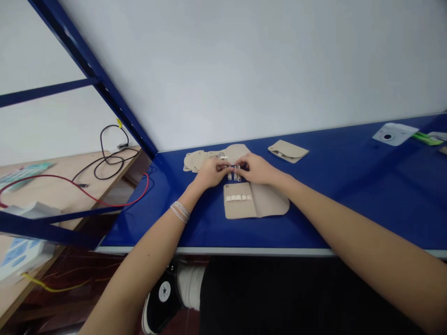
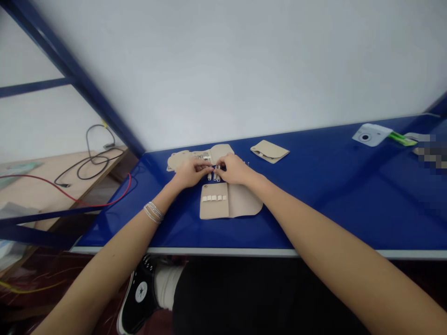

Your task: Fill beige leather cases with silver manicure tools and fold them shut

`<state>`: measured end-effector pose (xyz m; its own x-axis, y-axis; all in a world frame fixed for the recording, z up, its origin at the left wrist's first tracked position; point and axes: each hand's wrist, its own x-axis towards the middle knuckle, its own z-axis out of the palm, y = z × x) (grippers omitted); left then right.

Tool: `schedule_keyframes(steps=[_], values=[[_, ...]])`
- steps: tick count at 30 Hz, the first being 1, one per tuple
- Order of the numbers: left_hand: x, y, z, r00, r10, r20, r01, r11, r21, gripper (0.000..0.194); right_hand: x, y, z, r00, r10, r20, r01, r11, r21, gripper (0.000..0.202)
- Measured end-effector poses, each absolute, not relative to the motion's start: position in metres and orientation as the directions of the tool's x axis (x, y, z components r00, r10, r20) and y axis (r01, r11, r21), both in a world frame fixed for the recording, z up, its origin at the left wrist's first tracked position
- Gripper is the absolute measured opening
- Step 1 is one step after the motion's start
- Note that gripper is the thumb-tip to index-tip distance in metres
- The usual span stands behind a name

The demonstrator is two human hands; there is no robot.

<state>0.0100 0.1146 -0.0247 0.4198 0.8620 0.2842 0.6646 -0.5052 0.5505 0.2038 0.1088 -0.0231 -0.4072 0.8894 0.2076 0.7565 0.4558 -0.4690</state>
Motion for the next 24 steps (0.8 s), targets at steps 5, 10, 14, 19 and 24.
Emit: schedule_keyframes(steps=[5, 10, 14, 19, 24], values=[[0.0116, 0.1154, -0.0257, 0.418, 0.864, 0.280, 0.692, -0.503, 0.518, 0.028, 0.2044, 0.1099, -0.0243, -0.404, 0.889, 0.216, 0.753, 0.457, -0.474, 0.031], [0.0121, 0.1152, -0.0272, 0.378, 0.887, 0.264, 0.695, -0.460, 0.553, 0.029, 0.2040, 0.1103, -0.0249, -0.392, 0.892, 0.224, 0.746, 0.451, -0.491, 0.033], [0.0100, 0.1130, -0.0247, 0.353, 0.911, 0.213, 0.650, -0.403, 0.644, 0.032, 0.2064, 0.1098, -0.0221, -0.342, 0.918, 0.203, 0.734, 0.395, -0.553, 0.038], [0.0073, 0.1122, -0.0231, 0.380, 0.912, 0.154, 0.580, -0.364, 0.729, 0.030, 0.2110, 0.1105, -0.0195, -0.344, 0.926, 0.153, 0.724, 0.366, -0.584, 0.034], [0.0101, 0.1104, -0.0231, 0.399, 0.901, 0.170, 0.580, -0.392, 0.714, 0.029, 0.2094, 0.1113, -0.0221, -0.355, 0.920, 0.167, 0.708, 0.381, -0.595, 0.030]])
